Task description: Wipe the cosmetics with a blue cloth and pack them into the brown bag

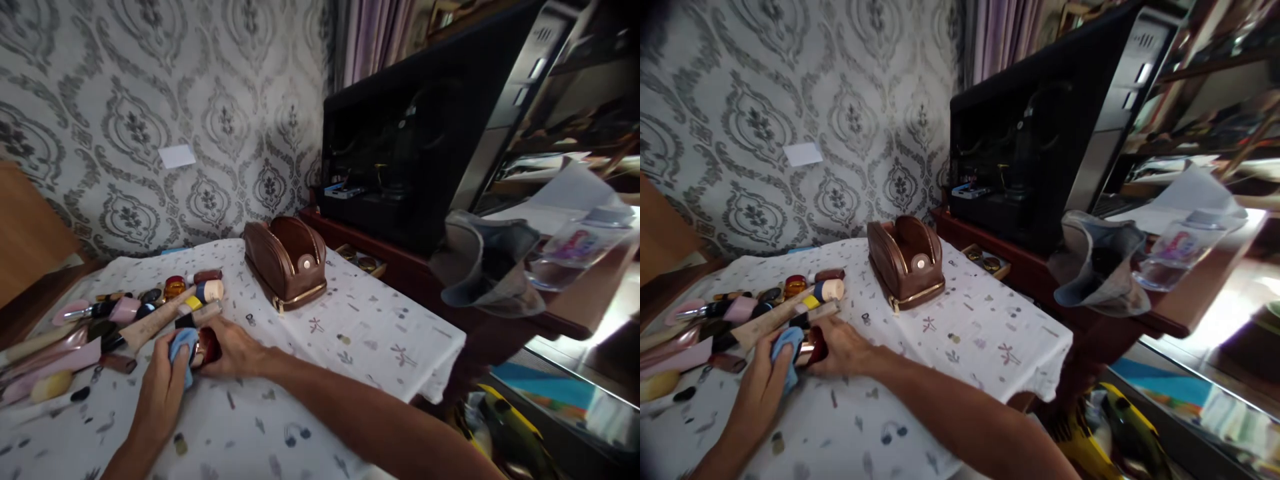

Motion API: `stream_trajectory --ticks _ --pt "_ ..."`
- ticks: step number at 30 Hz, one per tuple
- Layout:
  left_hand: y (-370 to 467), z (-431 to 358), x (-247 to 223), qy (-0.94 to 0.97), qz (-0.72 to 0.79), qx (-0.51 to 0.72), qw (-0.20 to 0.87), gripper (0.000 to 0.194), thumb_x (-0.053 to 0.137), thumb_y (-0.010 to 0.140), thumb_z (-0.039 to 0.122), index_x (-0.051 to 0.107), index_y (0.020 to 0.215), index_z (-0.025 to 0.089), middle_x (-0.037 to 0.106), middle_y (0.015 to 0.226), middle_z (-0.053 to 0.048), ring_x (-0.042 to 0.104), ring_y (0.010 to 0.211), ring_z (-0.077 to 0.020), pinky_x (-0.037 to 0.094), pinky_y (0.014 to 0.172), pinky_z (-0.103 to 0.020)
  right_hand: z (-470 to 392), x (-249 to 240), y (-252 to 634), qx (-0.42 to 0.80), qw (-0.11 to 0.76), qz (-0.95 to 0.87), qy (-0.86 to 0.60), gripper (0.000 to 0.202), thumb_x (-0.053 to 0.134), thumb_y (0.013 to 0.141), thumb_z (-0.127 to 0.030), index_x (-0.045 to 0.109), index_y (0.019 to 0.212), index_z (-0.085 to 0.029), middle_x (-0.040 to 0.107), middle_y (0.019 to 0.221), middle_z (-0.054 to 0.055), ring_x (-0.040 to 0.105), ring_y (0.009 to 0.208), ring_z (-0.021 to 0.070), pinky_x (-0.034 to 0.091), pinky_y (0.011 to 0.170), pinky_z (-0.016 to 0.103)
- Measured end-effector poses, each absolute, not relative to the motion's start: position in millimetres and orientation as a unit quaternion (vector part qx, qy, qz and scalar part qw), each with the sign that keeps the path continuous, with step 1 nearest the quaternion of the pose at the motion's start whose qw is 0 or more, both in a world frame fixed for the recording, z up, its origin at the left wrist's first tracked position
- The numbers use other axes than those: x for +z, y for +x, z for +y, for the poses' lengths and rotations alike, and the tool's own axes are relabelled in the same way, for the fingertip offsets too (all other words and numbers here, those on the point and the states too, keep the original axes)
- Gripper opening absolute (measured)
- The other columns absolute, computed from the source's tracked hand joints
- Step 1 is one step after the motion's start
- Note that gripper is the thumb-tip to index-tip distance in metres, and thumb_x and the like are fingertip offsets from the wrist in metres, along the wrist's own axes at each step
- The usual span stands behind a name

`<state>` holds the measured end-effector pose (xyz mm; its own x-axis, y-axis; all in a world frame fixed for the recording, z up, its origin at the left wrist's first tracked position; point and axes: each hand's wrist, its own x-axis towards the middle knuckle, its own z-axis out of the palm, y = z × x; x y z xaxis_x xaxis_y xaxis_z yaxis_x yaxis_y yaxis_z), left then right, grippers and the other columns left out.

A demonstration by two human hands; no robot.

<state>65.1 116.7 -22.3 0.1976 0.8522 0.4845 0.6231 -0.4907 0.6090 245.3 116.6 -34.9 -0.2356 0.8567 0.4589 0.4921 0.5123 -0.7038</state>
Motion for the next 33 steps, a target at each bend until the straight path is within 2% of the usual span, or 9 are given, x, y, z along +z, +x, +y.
stream_trajectory --ticks 3,6,12,16,19,24,26,29,33 --pt "67.5 114.7 -32.0 0.798 0.428 0.414 0.091 0.047 0.041 0.095 0.054 0.053 0.126 0.021 0.060 0.134 -0.013 0.059 0.125 -0.0300 0.050 0.104 -0.047 113.7 -33.1 246.3 0.226 0.407 -0.762 -0.451 0.068 0.080 0.065 -0.029 0.046 0.124 -0.024 0.063 0.112 0.004 0.066 0.096 0.0241 0.055 0.082 0.034" --pt "67.8 117.2 -43.6 0.827 0.397 0.389 0.079 0.047 0.045 0.096 0.047 0.049 0.137 0.024 0.053 0.145 -0.011 0.052 0.134 -0.0293 0.048 0.108 -0.048 112.9 -33.9 245.2 0.191 0.415 -0.781 -0.425 0.058 0.073 0.068 -0.024 0.046 0.119 -0.022 0.062 0.113 0.006 0.064 0.103 0.0248 0.054 0.087 0.035" --pt "59.0 128.0 -54.5 0.789 0.453 0.377 0.176 0.054 0.047 0.095 0.048 0.044 0.143 0.024 0.055 0.144 -0.011 0.053 0.135 -0.0303 0.051 0.107 -0.048 112.3 -39.0 241.0 0.083 0.358 -0.832 -0.415 0.051 0.066 0.074 -0.020 0.047 0.121 -0.017 0.060 0.119 0.013 0.056 0.114 0.0281 0.051 0.098 0.040" --pt "57.3 131.6 -53.7 0.740 0.480 0.400 0.249 0.058 0.050 0.092 0.053 0.047 0.141 0.023 0.057 0.143 -0.011 0.053 0.135 -0.0303 0.044 0.113 -0.049 110.3 -37.6 241.7 0.047 0.325 -0.855 -0.402 0.049 0.063 0.079 -0.018 0.048 0.125 -0.013 0.056 0.127 0.017 0.051 0.121 0.0291 0.048 0.103 0.041" --pt "60.8 130.0 -49.8 0.692 0.503 0.426 0.293 0.059 0.051 0.089 0.059 0.050 0.137 0.024 0.057 0.143 -0.009 0.052 0.135 -0.0304 0.041 0.115 -0.049 107.3 -32.9 243.4 0.098 0.346 -0.844 -0.399 0.057 0.071 0.077 -0.023 0.049 0.129 -0.015 0.056 0.129 0.015 0.050 0.124 0.0289 0.046 0.107 0.042" --pt "67.1 122.9 -40.0 0.669 0.521 0.422 0.321 0.064 0.051 0.084 0.066 0.051 0.133 0.024 0.057 0.142 -0.010 0.051 0.135 -0.0328 0.034 0.118 -0.054 100.6 -20.2 247.7 0.273 0.368 -0.768 -0.447 0.091 0.084 0.068 -0.034 0.041 0.147 -0.018 0.054 0.138 0.015 0.052 0.130 0.0301 0.044 0.110 0.041" --pt "67.6 120.7 -37.4 0.675 0.520 0.417 0.316 0.065 0.051 0.083 0.066 0.052 0.132 0.024 0.057 0.141 -0.011 0.051 0.134 -0.0332 0.034 0.118 -0.054 100.5 -17.9 248.7 0.307 0.361 -0.754 -0.456 0.092 0.085 0.067 -0.035 0.042 0.147 -0.021 0.059 0.134 0.013 0.058 0.124 0.0302 0.047 0.105 0.042" --pt "66.8 118.9 -34.0 0.685 0.513 0.410 0.317 0.063 0.052 0.084 0.064 0.051 0.132 0.023 0.059 0.139 -0.012 0.054 0.131 -0.0323 0.037 0.116 -0.051 103.0 -19.2 248.3 0.321 0.377 -0.749 -0.441 0.082 0.086 0.065 -0.036 0.053 0.139 -0.022 0.067 0.126 0.009 0.065 0.114 0.0272 0.051 0.099 0.037" --pt "66.2 118.1 -26.7 0.675 0.513 0.419 0.326 0.060 0.049 0.086 0.062 0.051 0.130 0.022 0.062 0.134 -0.011 0.056 0.128 -0.0311 0.044 0.109 -0.046 106.0 -25.9 244.8 0.285 0.370 -0.755 -0.460 0.083 0.091 0.059 -0.033 0.057 0.133 -0.020 0.067 0.125 0.011 0.065 0.113 0.0290 0.051 0.099 0.040"
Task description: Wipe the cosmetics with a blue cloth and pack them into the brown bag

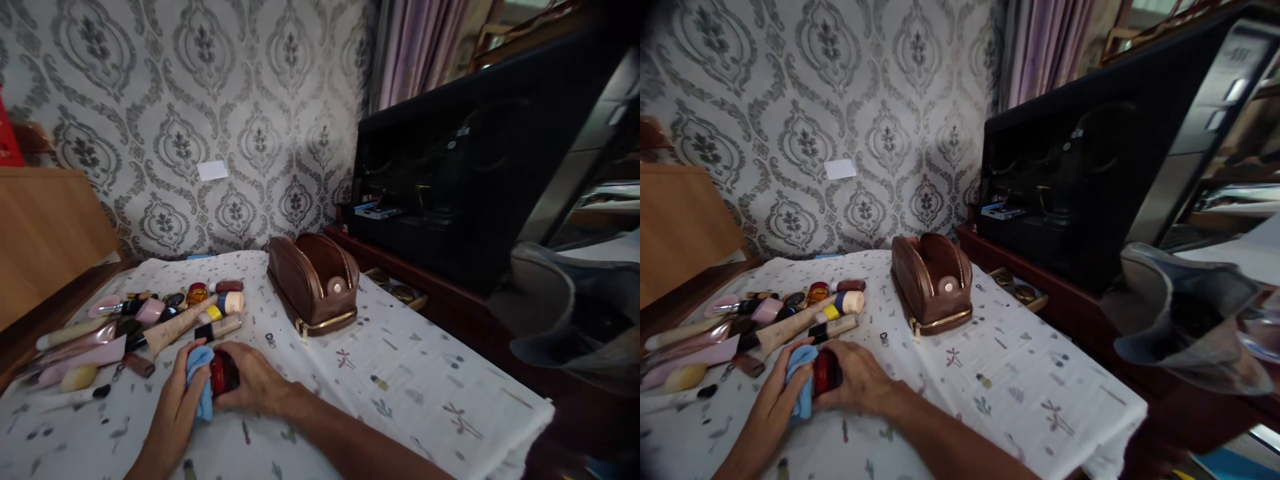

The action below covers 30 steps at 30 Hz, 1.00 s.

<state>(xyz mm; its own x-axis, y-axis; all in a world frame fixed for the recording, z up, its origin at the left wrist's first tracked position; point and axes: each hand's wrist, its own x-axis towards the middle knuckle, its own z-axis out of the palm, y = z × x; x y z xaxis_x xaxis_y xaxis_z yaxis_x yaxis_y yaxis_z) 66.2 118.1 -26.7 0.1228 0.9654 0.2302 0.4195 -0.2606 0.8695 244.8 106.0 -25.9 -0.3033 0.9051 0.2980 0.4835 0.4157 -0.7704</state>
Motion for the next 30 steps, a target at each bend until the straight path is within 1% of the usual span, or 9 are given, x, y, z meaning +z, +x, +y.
stream_trajectory --ticks 6,11,13,16,19,21,25,27,30 --pt "66.2 117.1 -15.4 0.675 0.498 0.428 0.337 0.047 0.046 0.091 0.050 0.050 0.128 0.021 0.062 0.131 -0.009 0.058 0.123 -0.0266 0.047 0.105 -0.041 107.6 -35.8 241.3 0.198 0.368 -0.814 -0.403 0.071 0.088 0.068 -0.033 0.056 0.130 -0.019 0.066 0.123 0.012 0.060 0.116 0.0274 0.050 0.099 0.042" --pt "63.2 119.9 -13.8 0.685 0.466 0.461 0.317 0.041 0.048 0.093 0.043 0.049 0.129 0.023 0.059 0.132 -0.008 0.057 0.121 -0.0221 0.043 0.108 -0.037 109.1 -38.9 240.9 0.216 0.397 -0.808 -0.378 0.063 0.083 0.074 -0.029 0.054 0.129 -0.021 0.063 0.126 0.012 0.060 0.116 0.0260 0.050 0.099 0.045" --pt "60.0 124.4 -16.0 0.682 0.461 0.471 0.317 0.037 0.049 0.094 0.044 0.050 0.125 0.023 0.061 0.125 -0.007 0.059 0.116 -0.0202 0.044 0.105 -0.035 109.6 -39.8 239.6 0.236 0.403 -0.796 -0.384 0.064 0.084 0.073 -0.029 0.054 0.129 -0.022 0.063 0.125 0.011 0.062 0.114 0.0259 0.050 0.098 0.045" --pt "55.1 131.7 -21.7 0.665 0.470 0.468 0.343 0.031 0.049 0.095 0.048 0.056 0.110 0.022 0.066 0.100 -0.003 0.063 0.096 -0.0170 0.050 0.092 -0.030 109.3 -39.5 237.1 0.284 0.424 -0.766 -0.390 0.065 0.084 0.071 -0.031 0.053 0.129 -0.024 0.066 0.120 0.007 0.065 0.106 0.0234 0.052 0.095 0.041" --pt "54.2 134.0 -24.8 0.663 0.458 0.452 0.384 0.039 0.042 0.098 0.056 0.060 0.095 0.021 0.066 0.086 -0.002 0.063 0.084 -0.0170 0.053 0.082 -0.029 109.0 -37.3 235.7 0.311 0.442 -0.739 -0.401 0.065 0.083 0.070 -0.031 0.053 0.127 -0.023 0.068 0.111 0.004 0.067 0.096 0.0207 0.054 0.088 0.038" --pt "55.9 131.3 -23.1 0.670 0.444 0.452 0.387 0.045 0.037 0.099 0.057 0.063 0.098 0.021 0.068 0.094 -0.004 0.064 0.094 -0.0188 0.052 0.090 -0.031 109.7 -36.4 235.7 0.308 0.451 -0.726 -0.418 0.063 0.083 0.068 -0.032 0.054 0.123 -0.023 0.069 0.106 0.003 0.067 0.091 0.0201 0.055 0.085 0.037" --pt "58.5 121.3 -14.3 0.707 0.422 0.430 0.372 0.046 0.047 0.097 0.051 0.054 0.133 0.023 0.059 0.135 -0.008 0.052 0.131 -0.0220 0.038 0.114 -0.035 112.2 -37.4 236.4 0.310 0.469 -0.702 -0.438 0.059 0.082 0.068 -0.032 0.055 0.119 -0.021 0.069 0.103 0.004 0.066 0.085 0.0195 0.056 0.081 0.037" --pt "57.9 118.1 -11.1 0.736 0.414 0.393 0.364 0.058 0.061 0.091 0.046 0.046 0.142 0.025 0.052 0.143 -0.010 0.049 0.134 -0.0250 0.038 0.114 -0.038 113.1 -38.1 236.8 0.299 0.480 -0.698 -0.439 0.056 0.080 0.068 -0.031 0.056 0.118 -0.021 0.069 0.104 0.005 0.066 0.084 0.0196 0.056 0.081 0.037" --pt "55.6 118.4 -9.4 0.767 0.407 0.359 0.342 0.063 0.068 0.085 0.040 0.047 0.142 0.023 0.055 0.136 -0.011 0.055 0.125 -0.0263 0.044 0.108 -0.040 113.2 -37.5 237.3 0.275 0.484 -0.703 -0.444 0.054 0.078 0.068 -0.029 0.058 0.117 -0.020 0.069 0.106 0.006 0.066 0.088 0.0204 0.056 0.084 0.038"
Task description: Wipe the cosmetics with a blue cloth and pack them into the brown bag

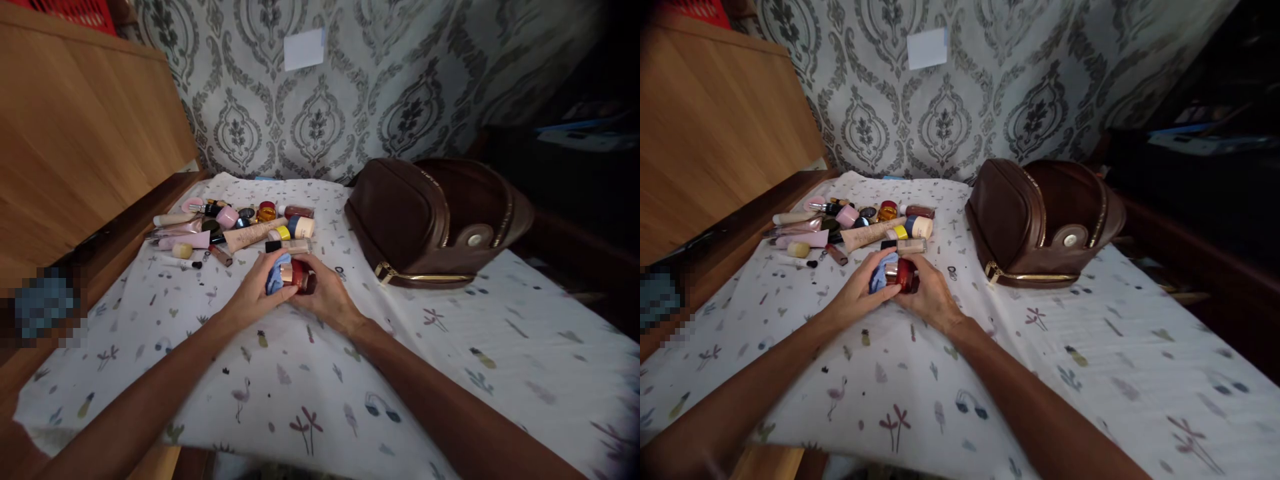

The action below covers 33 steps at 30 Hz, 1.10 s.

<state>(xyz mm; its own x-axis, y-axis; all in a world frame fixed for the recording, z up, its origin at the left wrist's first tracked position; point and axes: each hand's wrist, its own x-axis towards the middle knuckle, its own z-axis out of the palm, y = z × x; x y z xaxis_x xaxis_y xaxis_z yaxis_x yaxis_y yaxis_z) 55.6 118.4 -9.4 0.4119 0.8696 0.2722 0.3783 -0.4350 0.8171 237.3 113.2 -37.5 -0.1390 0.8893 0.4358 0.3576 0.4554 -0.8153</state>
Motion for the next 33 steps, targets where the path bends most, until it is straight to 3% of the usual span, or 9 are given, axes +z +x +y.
stream_trajectory --ticks 7,12,17,23,28,33 --pt "53.1 125.7 -12.1 0.798 0.369 0.385 0.281 0.037 0.067 0.087 0.035 0.062 0.121 0.021 0.065 0.116 -0.007 0.060 0.109 -0.0228 0.048 0.098 -0.038 114.0 -37.1 237.5 0.306 0.463 -0.694 -0.459 0.057 0.081 0.066 -0.036 0.060 0.117 -0.020 0.071 0.095 0.003 0.067 0.082 0.0190 0.057 0.080 0.037" --pt "52.4 126.5 -13.8 0.802 0.351 0.405 0.263 0.027 0.064 0.089 0.032 0.065 0.114 0.020 0.066 0.111 -0.006 0.061 0.105 -0.0206 0.048 0.096 -0.036 116.8 -40.7 238.1 0.332 0.466 -0.684 -0.453 0.063 0.084 0.065 -0.039 0.062 0.120 -0.017 0.072 0.105 0.007 0.069 0.094 0.0226 0.056 0.090 0.042" --pt "46.9 124.6 -8.5 0.809 0.335 0.371 0.310 0.045 0.065 0.088 0.034 0.058 0.131 0.022 0.060 0.127 -0.009 0.058 0.119 -0.0235 0.046 0.104 -0.037 118.4 -40.1 240.4 0.378 0.485 -0.655 -0.439 0.063 0.083 0.068 -0.037 0.062 0.124 -0.018 0.073 0.111 0.008 0.069 0.102 0.0246 0.054 0.096 0.043" --pt "44.2 125.5 -11.3 0.774 0.336 0.359 0.400 0.066 0.068 0.087 0.037 0.043 0.147 0.025 0.042 0.156 -0.008 0.038 0.145 -0.0269 0.034 0.119 -0.038 119.5 -36.9 240.2 0.419 0.517 -0.618 -0.419 0.055 0.077 0.075 -0.052 0.062 0.118 -0.021 0.073 0.108 0.006 0.070 0.097 0.0220 0.057 0.091 0.041" --pt "45.4 128.5 -12.2 0.757 0.365 0.376 0.389 0.063 0.068 0.087 0.040 0.048 0.144 0.022 0.049 0.152 -0.008 0.045 0.141 -0.0268 0.037 0.118 -0.039 119.9 -38.6 241.0 0.455 0.510 -0.617 -0.390 0.066 0.081 0.070 -0.051 0.056 0.124 -0.023 0.071 0.104 0.005 0.070 0.093 0.0214 0.059 0.088 0.040" --pt "43.5 131.1 -9.9 0.751 0.373 0.387 0.383 0.057 0.064 0.089 0.042 0.051 0.142 0.023 0.056 0.146 -0.007 0.051 0.135 -0.0245 0.039 0.116 -0.038 119.6 -41.1 241.7 0.470 0.499 -0.622 -0.379 0.075 0.082 0.070 -0.047 0.048 0.133 -0.026 0.064 0.121 0.007 0.068 0.096 0.0218 0.059 0.087 0.043"
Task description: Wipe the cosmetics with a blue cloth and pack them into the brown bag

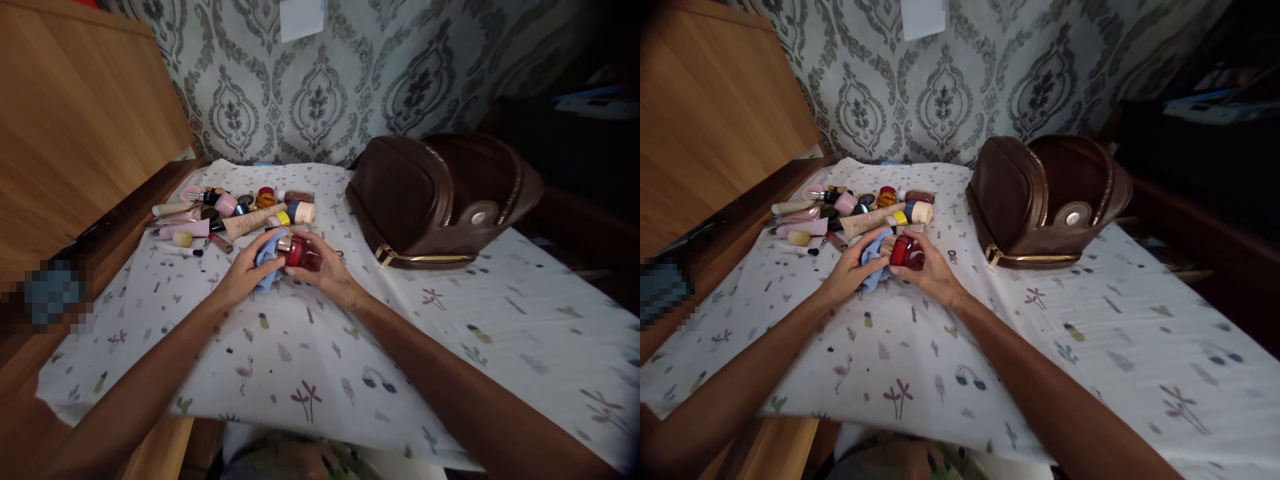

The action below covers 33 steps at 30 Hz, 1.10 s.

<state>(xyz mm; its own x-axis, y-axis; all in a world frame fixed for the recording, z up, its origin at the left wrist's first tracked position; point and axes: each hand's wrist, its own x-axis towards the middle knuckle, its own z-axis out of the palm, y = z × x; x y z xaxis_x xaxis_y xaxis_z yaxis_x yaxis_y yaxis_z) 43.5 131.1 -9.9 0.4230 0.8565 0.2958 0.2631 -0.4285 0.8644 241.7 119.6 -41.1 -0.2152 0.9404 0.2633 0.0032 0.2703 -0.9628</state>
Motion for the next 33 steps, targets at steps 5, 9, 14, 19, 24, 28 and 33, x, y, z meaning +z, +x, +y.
stream_trajectory --ticks 5,9,14,19,24,28,33 --pt "43.5 131.1 -9.8 0.755 0.374 0.388 0.374 0.054 0.062 0.091 0.042 0.052 0.142 0.025 0.057 0.146 -0.006 0.052 0.134 -0.0238 0.038 0.115 -0.038 118.6 -40.6 241.0 0.457 0.501 -0.630 -0.378 0.071 0.080 0.072 -0.049 0.049 0.132 -0.028 0.060 0.125 0.007 0.067 0.093 0.0207 0.059 0.083 0.041" --pt "44.4 129.2 -8.4 0.767 0.368 0.391 0.351 0.053 0.058 0.094 0.043 0.052 0.142 0.021 0.056 0.145 -0.008 0.052 0.134 -0.0249 0.038 0.115 -0.038 116.9 -37.6 239.7 0.465 0.506 -0.612 -0.393 0.067 0.080 0.071 -0.049 0.050 0.127 -0.026 0.061 0.116 0.007 0.067 0.086 0.0192 0.059 0.075 0.037" --pt "43.2 129.6 -10.6 0.797 0.338 0.403 0.298 0.044 0.053 0.098 0.040 0.056 0.140 0.028 0.061 0.140 -0.005 0.056 0.129 -0.0220 0.043 0.112 -0.037 114.3 -31.9 238.8 0.495 0.502 -0.581 -0.407 0.059 0.080 0.072 -0.049 0.052 0.118 -0.024 0.063 0.100 0.002 0.065 0.069 0.0154 0.053 0.056 0.029" --pt "44.0 130.8 -11.2 0.820 0.300 0.424 0.241 0.036 0.049 0.101 0.034 0.061 0.134 0.030 0.063 0.135 -0.006 0.055 0.129 -0.0210 0.044 0.111 -0.038 114.8 -30.3 238.4 0.527 0.513 -0.548 -0.398 0.058 0.081 0.070 -0.052 0.055 0.114 -0.023 0.065 0.092 0.001 0.063 0.059 0.0138 0.048 0.049 0.027" --pt "43.4 131.6 -10.3 0.825 0.278 0.435 0.229 0.034 0.049 0.100 0.028 0.065 0.130 0.030 0.063 0.134 -0.007 0.054 0.131 -0.0210 0.042 0.113 -0.042 113.9 -27.1 236.5 0.581 0.524 -0.498 -0.374 0.051 0.080 0.071 -0.053 0.058 0.105 -0.021 0.068 0.083 0.002 0.065 0.055 0.0151 0.047 0.050 0.028" --pt "41.7 132.2 -10.0 0.822 0.263 0.441 0.245 0.032 0.051 0.099 0.025 0.069 0.125 0.029 0.063 0.134 -0.008 0.054 0.132 -0.0223 0.043 0.112 -0.044 114.0 -23.8 236.6 0.638 0.529 -0.442 -0.343 0.050 0.079 0.072 -0.051 0.061 0.106 -0.019 0.069 0.081 0.002 0.064 0.054 0.0147 0.044 0.048 0.026" --pt "42.2 130.7 -7.9 0.804 0.256 0.460 0.275 0.026 0.056 0.097 0.023 0.076 0.112 0.029 0.065 0.130 -0.008 0.056 0.130 -0.0234 0.044 0.111 -0.044 116.6 -21.4 240.4 0.686 0.510 -0.403 -0.326 0.038 0.072 0.078 -0.052 0.068 0.098 -0.019 0.071 0.079 0.004 0.062 0.054 0.0135 0.040 0.045 0.024"
